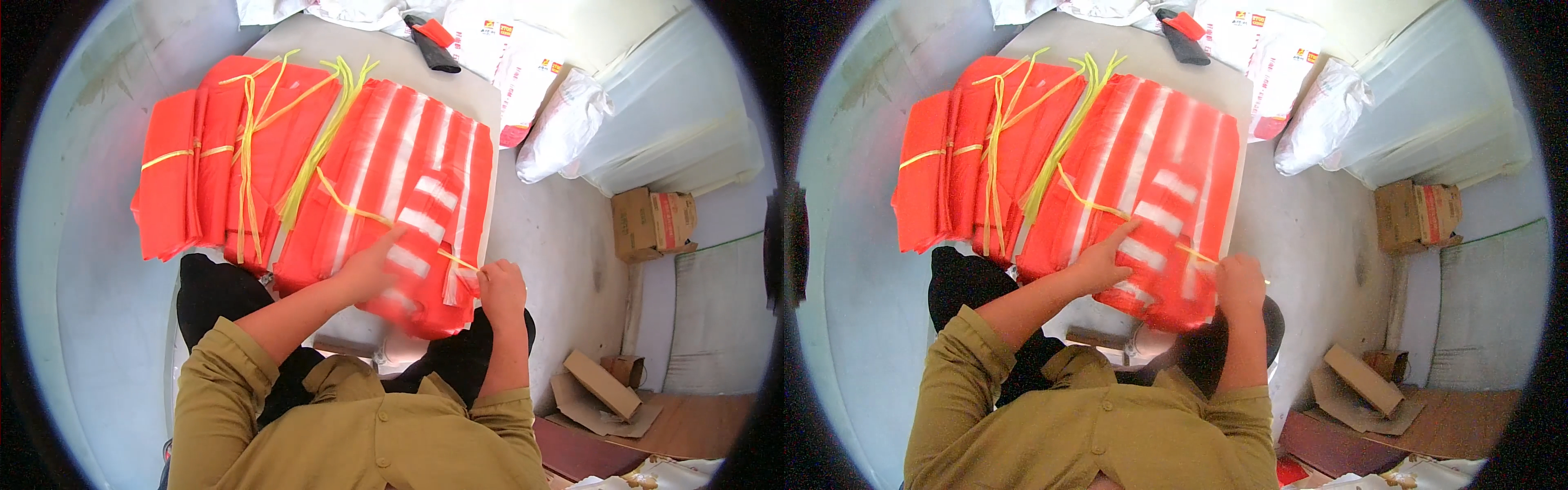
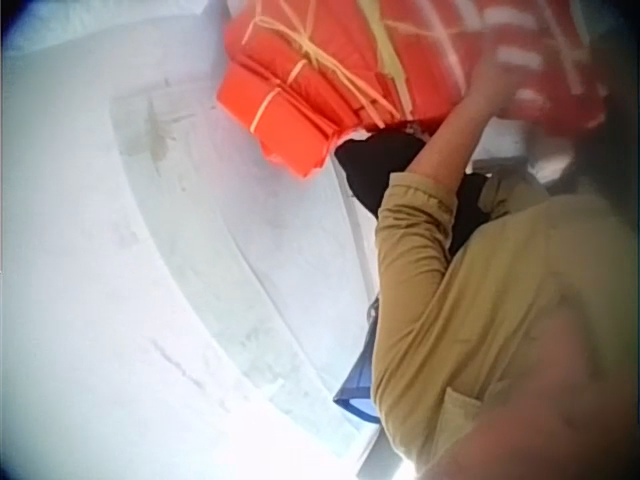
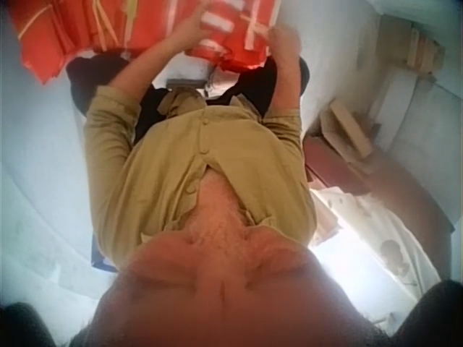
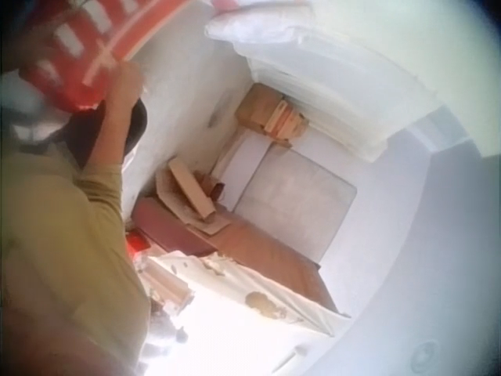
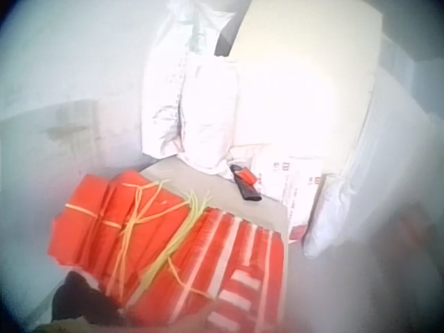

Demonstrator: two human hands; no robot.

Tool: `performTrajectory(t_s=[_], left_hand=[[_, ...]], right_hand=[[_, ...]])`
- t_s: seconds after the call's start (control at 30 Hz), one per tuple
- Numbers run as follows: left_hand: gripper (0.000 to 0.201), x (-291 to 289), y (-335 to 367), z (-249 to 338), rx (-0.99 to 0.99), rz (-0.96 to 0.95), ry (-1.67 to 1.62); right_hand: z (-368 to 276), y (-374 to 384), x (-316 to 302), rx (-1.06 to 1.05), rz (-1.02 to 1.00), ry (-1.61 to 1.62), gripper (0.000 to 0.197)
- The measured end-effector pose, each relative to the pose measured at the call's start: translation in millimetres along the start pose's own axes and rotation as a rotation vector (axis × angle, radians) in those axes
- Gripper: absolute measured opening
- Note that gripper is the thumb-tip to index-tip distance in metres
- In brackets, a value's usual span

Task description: The person folds red and white striped plastic bags by hand, stacks them, and ties each bundle with a yellow plastic strip before placing them into a white sack.

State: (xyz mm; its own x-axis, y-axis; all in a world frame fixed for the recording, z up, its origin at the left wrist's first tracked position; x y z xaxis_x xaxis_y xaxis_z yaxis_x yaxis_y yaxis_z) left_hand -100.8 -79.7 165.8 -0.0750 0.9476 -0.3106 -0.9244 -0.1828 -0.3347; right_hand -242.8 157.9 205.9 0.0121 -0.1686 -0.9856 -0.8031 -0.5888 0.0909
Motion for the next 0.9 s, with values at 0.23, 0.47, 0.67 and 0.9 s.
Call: performTrajectory(t_s=[0.23, 0.47, 0.67, 0.9], left_hand=[[0.074, -11, -5, 11, 0.279, 0.103, 0.606], [0.074, -23, 4, 16, 0.293, 0.05, 0.648], [0.067, -23, 12, 17, 0.332, 0.023, 0.599], [0.039, -28, 16, 19, 0.376, 0.133, 0.643]], right_hand=[[-1, 8, -22, -0.042, -0.092, 0.195, 0.017], [-1, 7, 1, 0.267, -0.209, 1.554, 0.022], [-21, 23, 36, 0.126, -0.061, 1.884, 0.026], [-91, 47, 29, -0.098, -0.196, 1.363, 0.033]])
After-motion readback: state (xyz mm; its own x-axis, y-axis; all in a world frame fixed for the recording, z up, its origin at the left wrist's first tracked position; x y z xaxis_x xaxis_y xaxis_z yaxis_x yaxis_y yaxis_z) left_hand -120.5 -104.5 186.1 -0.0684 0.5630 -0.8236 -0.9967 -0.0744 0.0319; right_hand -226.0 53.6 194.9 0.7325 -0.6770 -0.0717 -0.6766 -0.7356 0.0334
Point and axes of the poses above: each hand's wrist, its own y-axis towards the middle knuckle, its own x-axis out of the palm, z = x × y, the point moved 3 cm from there along y, towards the middle knuckle, and after that the axes turned 2 degrees about z, right-handed, at the moved point
